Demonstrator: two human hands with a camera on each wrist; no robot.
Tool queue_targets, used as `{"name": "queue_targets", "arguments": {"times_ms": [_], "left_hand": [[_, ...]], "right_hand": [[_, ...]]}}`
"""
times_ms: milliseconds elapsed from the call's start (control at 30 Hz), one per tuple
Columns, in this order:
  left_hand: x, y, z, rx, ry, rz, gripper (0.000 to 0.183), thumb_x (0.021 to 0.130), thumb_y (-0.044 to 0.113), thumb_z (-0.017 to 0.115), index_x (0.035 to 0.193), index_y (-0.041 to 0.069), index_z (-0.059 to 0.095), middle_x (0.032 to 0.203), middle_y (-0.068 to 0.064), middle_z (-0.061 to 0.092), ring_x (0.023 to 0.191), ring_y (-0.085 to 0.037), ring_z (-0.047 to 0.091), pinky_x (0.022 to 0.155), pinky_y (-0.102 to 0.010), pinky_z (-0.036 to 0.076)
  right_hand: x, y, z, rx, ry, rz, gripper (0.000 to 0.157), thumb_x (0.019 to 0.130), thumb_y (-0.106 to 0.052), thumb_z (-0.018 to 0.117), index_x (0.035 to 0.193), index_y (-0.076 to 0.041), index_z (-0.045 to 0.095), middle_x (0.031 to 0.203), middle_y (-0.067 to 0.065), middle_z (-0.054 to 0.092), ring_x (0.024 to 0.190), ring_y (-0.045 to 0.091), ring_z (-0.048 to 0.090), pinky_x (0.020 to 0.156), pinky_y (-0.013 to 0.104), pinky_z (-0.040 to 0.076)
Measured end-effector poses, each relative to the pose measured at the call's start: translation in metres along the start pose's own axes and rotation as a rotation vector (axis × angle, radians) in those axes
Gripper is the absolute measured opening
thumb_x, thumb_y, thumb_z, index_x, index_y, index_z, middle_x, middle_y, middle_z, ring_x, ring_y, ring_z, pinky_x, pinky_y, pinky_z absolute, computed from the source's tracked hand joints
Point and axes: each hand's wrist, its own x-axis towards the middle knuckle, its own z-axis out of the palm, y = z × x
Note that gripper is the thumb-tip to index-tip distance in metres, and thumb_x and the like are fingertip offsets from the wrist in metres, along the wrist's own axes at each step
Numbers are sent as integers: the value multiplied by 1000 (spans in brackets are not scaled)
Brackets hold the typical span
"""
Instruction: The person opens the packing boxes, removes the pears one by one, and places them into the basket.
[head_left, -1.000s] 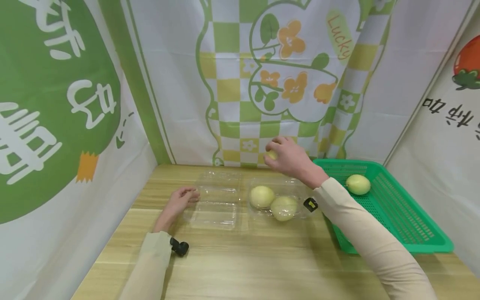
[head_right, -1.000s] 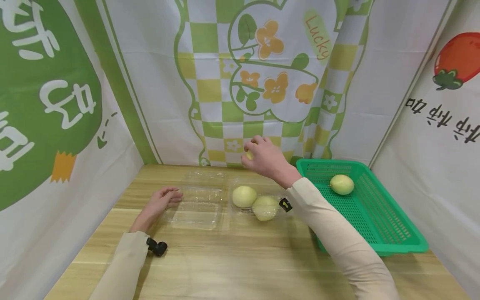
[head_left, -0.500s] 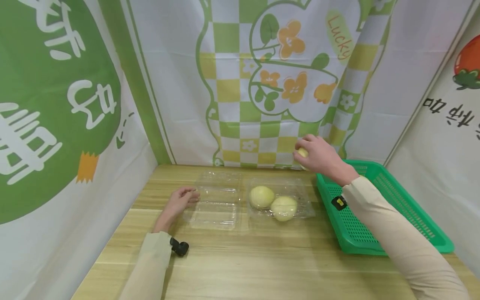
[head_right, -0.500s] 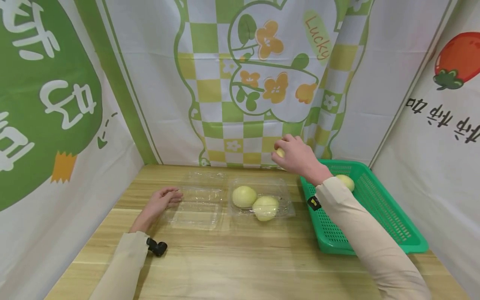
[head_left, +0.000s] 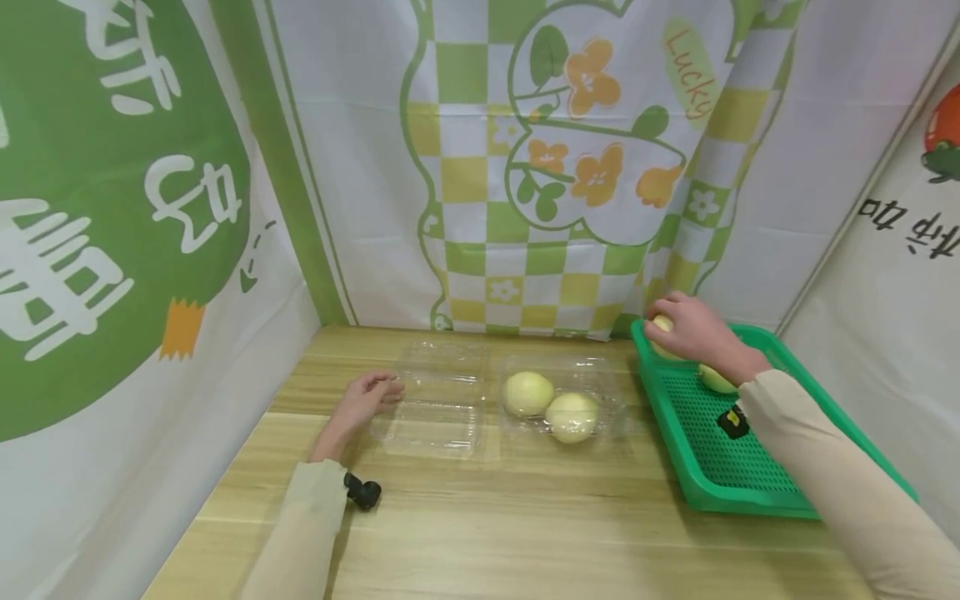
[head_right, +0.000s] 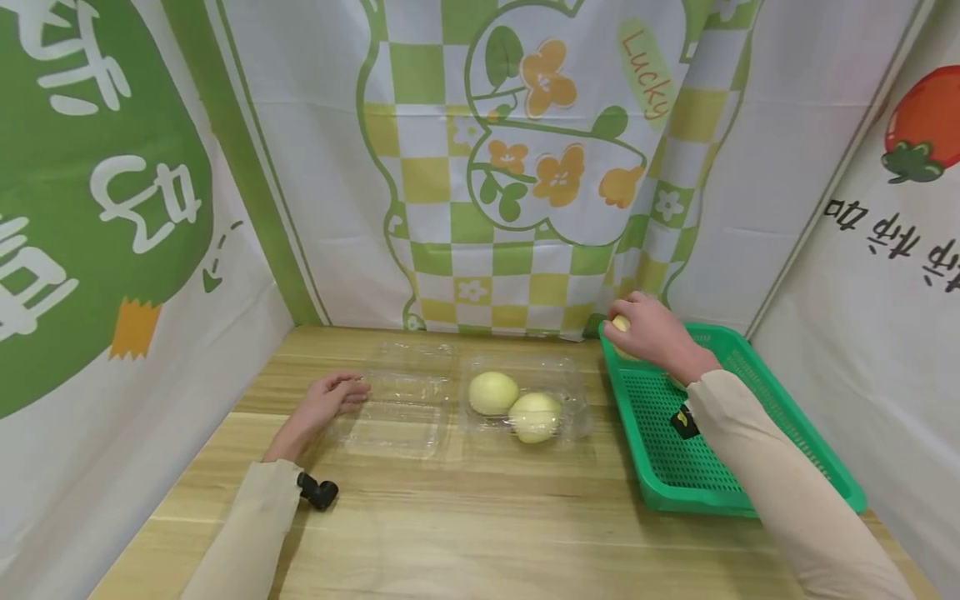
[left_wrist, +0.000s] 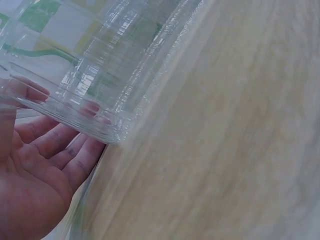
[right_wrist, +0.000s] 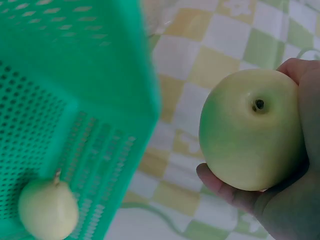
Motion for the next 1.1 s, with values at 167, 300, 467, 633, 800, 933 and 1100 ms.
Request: {"name": "queue_targets", "arguments": {"times_ms": [167, 300, 467, 633, 800, 933, 1100], "left_hand": [[0, 0, -1, -11, -3, 5, 45, 99, 27, 42, 134, -1, 40, 126, -22, 55, 113, -35, 56, 93, -42, 48], [-1, -2, -2, -2, -2, 12, 45, 99, 27, 42, 134, -1, 40, 126, -23, 55, 112, -35, 56, 94, -42, 48], [-1, -3, -3, 8, -17, 2, 45, 99, 29, 41, 134, 0, 40, 127, -21, 54, 113, -34, 56, 95, -43, 47], [-1, -1, -1, -8, -12, 2, 46, 98, 29, 43, 134, 1, 40, 127, -21, 55, 113, -34, 56, 95, -42, 47], [0, 0, 1, -24, 6, -6, 44, 98, 28, 44, 132, 1, 42, 125, -21, 56, 111, -33, 57, 93, -40, 48], [0, -1, 1, -21, 9, -11, 43, 98, 28, 43, 132, 1, 42, 125, -20, 56, 111, -32, 58, 92, -40, 49], [2, -2, 1, -18, 9, -3, 44, 98, 27, 43, 133, 0, 41, 125, -20, 56, 111, -32, 57, 92, -40, 49]], "right_hand": [[-6, 19, 11, -6, -21, 5, 28, 91, -31, 49, 99, -11, 66, 103, 15, 59, 81, 29, 57, 66, 45, 47], [-7, 32, 24, 27, -42, 19, 28, 91, -32, 50, 98, -12, 67, 101, 15, 59, 81, 28, 57, 66, 43, 48], [-10, 47, 38, 66, -77, 58, 28, 91, -31, 50, 99, -10, 67, 99, 15, 60, 80, 26, 56, 65, 41, 47], [-12, 62, 50, 45, -109, 61, 29, 89, -29, 52, 101, -8, 67, 96, 15, 61, 79, 25, 57, 64, 41, 47], [-14, 74, 64, 18, -124, 35, 26, 88, -26, 53, 100, -7, 68, 97, 15, 64, 84, 31, 59, 71, 48, 49], [-16, 79, 73, 20, -148, 12, 23, 88, -25, 55, 96, -8, 68, 91, 12, 65, 83, 31, 60, 72, 49, 49], [-19, 84, 80, 16, -169, -15, 20, 87, -22, 56, 92, -7, 68, 85, 9, 67, 78, 29, 62, 70, 48, 50]]}}
